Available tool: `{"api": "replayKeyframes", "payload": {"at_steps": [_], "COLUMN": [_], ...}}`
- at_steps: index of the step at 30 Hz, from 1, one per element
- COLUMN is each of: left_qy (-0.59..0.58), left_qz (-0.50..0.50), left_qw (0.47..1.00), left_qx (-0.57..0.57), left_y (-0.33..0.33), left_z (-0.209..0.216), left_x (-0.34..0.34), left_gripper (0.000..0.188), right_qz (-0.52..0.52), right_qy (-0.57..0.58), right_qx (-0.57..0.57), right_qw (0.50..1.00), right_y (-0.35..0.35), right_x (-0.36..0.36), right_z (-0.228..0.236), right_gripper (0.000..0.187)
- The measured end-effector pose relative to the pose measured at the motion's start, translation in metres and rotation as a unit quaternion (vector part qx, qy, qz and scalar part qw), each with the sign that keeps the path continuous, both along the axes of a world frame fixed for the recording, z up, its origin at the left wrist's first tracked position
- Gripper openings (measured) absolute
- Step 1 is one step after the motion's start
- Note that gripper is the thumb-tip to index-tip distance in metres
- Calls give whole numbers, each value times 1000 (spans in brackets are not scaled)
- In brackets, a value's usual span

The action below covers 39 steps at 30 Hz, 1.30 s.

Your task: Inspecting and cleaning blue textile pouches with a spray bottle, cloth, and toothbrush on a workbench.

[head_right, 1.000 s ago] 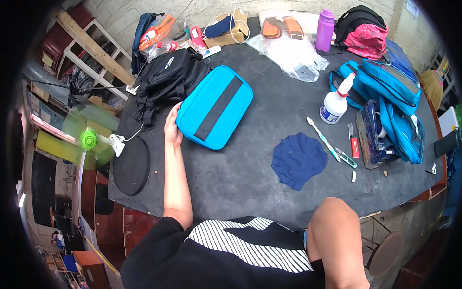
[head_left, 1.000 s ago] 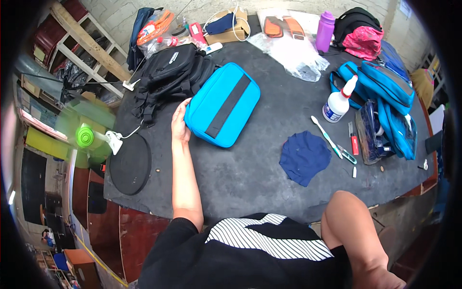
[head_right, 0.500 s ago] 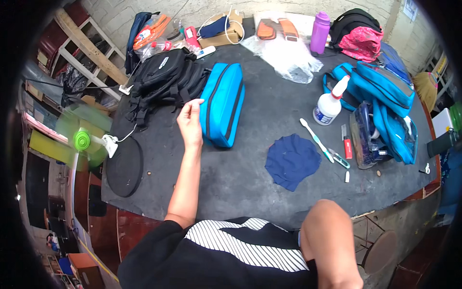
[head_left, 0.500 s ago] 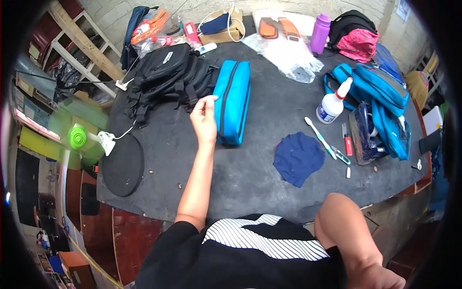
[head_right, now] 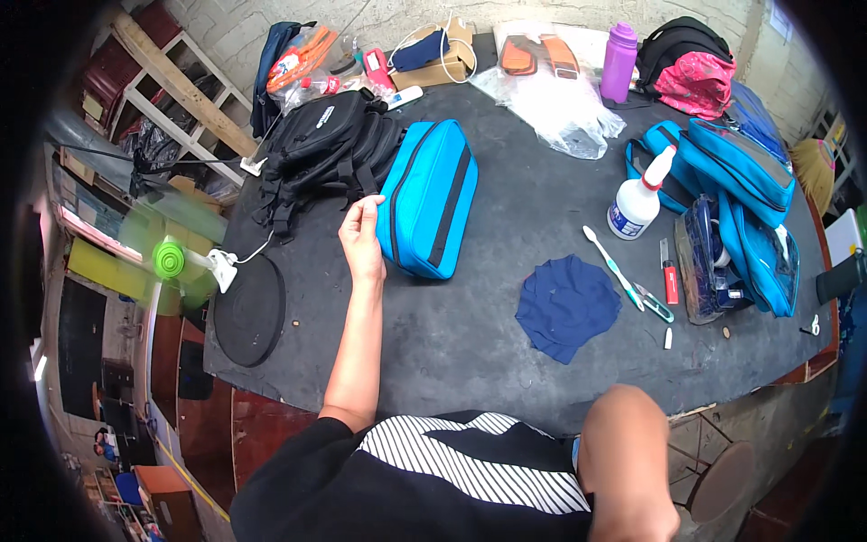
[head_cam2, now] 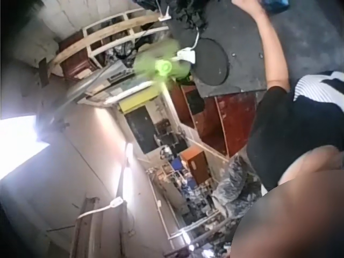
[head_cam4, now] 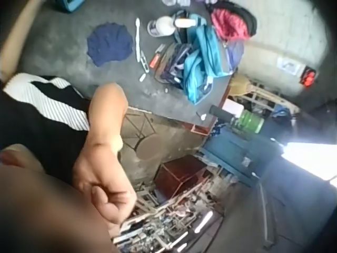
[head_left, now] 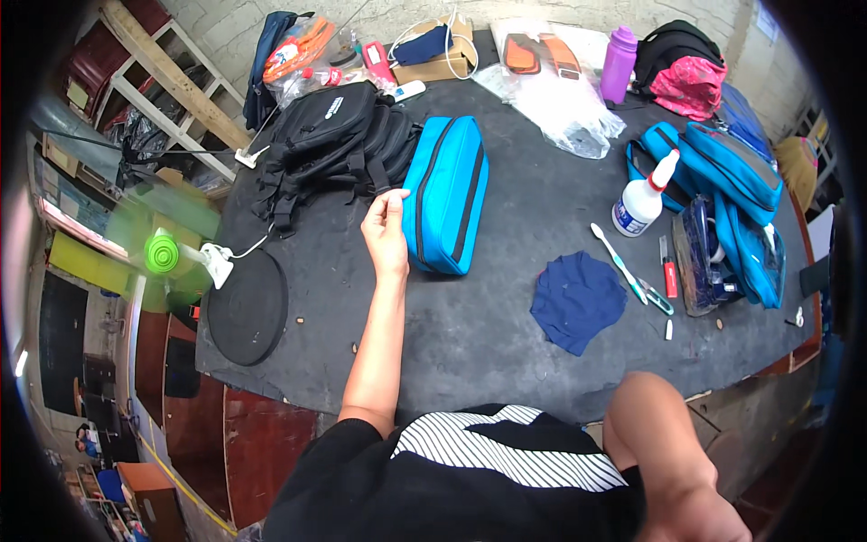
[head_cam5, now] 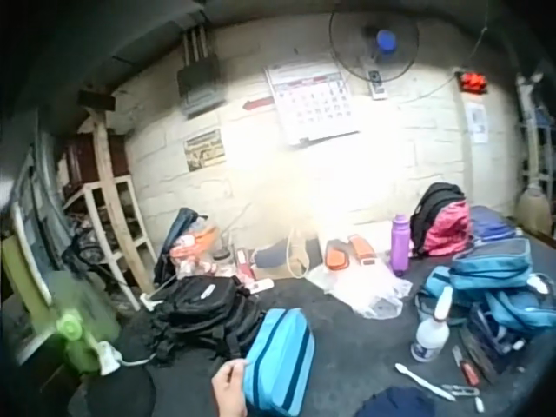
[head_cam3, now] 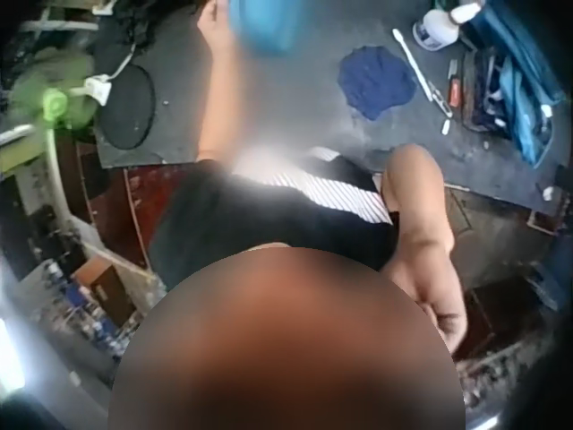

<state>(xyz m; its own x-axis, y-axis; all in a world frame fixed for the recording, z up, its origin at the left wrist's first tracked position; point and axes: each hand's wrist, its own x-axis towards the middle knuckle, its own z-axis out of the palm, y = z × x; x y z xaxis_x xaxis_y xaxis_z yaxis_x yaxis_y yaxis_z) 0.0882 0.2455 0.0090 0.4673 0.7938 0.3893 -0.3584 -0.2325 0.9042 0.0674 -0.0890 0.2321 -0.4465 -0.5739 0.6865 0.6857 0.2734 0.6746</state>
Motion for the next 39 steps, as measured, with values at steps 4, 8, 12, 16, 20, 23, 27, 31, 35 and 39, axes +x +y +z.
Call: {"api": "replayKeyframes", "payload": {"at_steps": [4,8,12,16,20,23,27,31,35,39], "left_qy": [8,4,0,5,-4,14,-19,31,-37,68], "left_qz": [3,-23,-16,-7,-9,46,127,12,-52,-131], "left_qw": [1000,999,999,1000,1000,997,992,999,997,988], "left_qx": [-27,-33,-30,-19,-26,-53,-17,0,-44,33], "left_y": [4,-8,-7,-8,-10,-17,-57,-117,-143,-155], "left_z": [-1,3,2,1,2,4,14,1,7,-5], "left_x": [-13,-1,-3,-2,0,-3,-9,-14,3,26], "left_gripper": [22,21,21,20,20,21,23,24,40,46], "right_qz": [-5,-171,-169,-184,-189,-118,21,-306,-611,-316], "right_qy": [101,498,540,518,495,501,445,568,614,663], "right_qx": [-206,-543,-576,-596,-585,-635,-731,-754,-499,-573], "right_qw": [973,654,589,585,615,575,516,124,40,365], "right_y": [53,127,154,171,169,127,19,-122,-210,-90], "right_x": [19,82,96,98,99,93,93,85,51,79], "right_z": [-79,-215,-262,-267,-258,-227,-187,-168,-183,-164], "right_gripper": [19,17,13,12,7,6,10,26,48,62]}}
